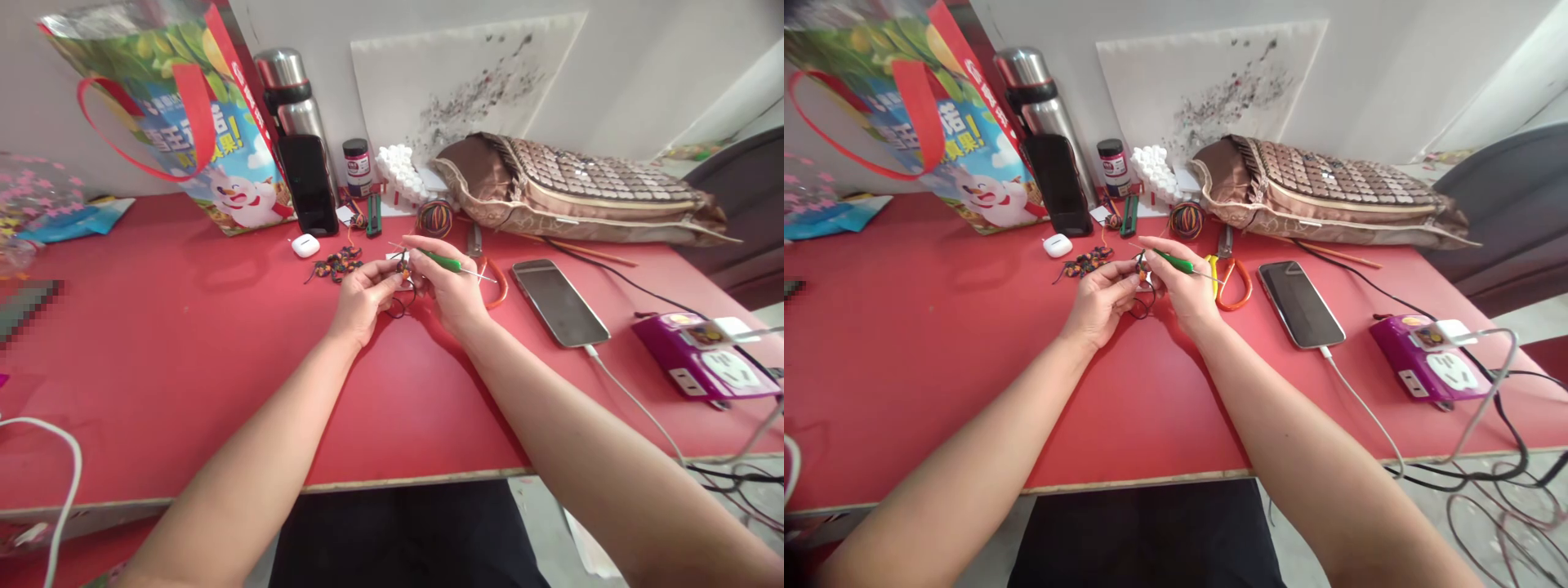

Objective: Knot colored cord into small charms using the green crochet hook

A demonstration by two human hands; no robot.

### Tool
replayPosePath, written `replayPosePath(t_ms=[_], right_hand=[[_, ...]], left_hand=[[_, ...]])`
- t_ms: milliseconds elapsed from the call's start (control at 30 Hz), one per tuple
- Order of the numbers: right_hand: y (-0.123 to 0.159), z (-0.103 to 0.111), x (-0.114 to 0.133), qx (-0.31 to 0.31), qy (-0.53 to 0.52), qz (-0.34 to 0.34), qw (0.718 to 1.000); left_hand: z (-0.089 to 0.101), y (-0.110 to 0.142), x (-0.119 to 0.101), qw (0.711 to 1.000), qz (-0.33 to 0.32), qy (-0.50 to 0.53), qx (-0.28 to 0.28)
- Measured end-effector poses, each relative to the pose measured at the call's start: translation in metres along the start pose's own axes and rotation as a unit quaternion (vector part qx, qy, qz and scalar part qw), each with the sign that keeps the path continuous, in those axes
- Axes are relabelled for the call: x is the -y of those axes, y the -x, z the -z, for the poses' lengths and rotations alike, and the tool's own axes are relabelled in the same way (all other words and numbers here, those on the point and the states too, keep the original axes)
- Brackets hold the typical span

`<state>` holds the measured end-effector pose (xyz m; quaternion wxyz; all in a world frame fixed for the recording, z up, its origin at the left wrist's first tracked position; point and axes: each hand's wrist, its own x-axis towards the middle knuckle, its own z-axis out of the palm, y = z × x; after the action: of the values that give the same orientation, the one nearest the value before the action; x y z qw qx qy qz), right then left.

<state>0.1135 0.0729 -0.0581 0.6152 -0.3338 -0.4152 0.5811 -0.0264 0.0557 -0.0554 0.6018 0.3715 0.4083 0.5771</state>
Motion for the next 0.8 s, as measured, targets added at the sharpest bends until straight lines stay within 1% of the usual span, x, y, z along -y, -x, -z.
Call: replayPosePath(t_ms=[167,300,433,567,667,800], right_hand=[[0.0017,0.0028,-0.0001,-0.016,0.027,0.019,0.999],[0.0045,0.0013,-0.0027,-0.028,0.057,0.038,0.997],[0.0023,-0.0027,-0.0025,-0.015,0.104,0.042,0.994],[-0.0011,-0.0037,0.0023,0.033,0.148,0.071,0.986],[0.0011,-0.0013,0.0032,0.049,0.133,0.062,0.988],[0.0074,0.0036,0.0016,0.038,0.113,0.057,0.991]], left_hand=[[0.0013,-0.0005,0.0028,0.999,-0.027,-0.011,-0.018],[0.0006,0.0000,0.0027,0.999,-0.046,-0.005,-0.013],[0.0016,-0.0012,0.0008,0.999,-0.029,0.018,-0.007],[0.0046,-0.0020,-0.0037,0.999,-0.010,0.030,0.004],[0.0059,-0.0017,-0.0062,0.999,0.002,0.025,0.024],[0.0057,-0.0005,-0.0065,0.999,0.009,0.022,0.035]])
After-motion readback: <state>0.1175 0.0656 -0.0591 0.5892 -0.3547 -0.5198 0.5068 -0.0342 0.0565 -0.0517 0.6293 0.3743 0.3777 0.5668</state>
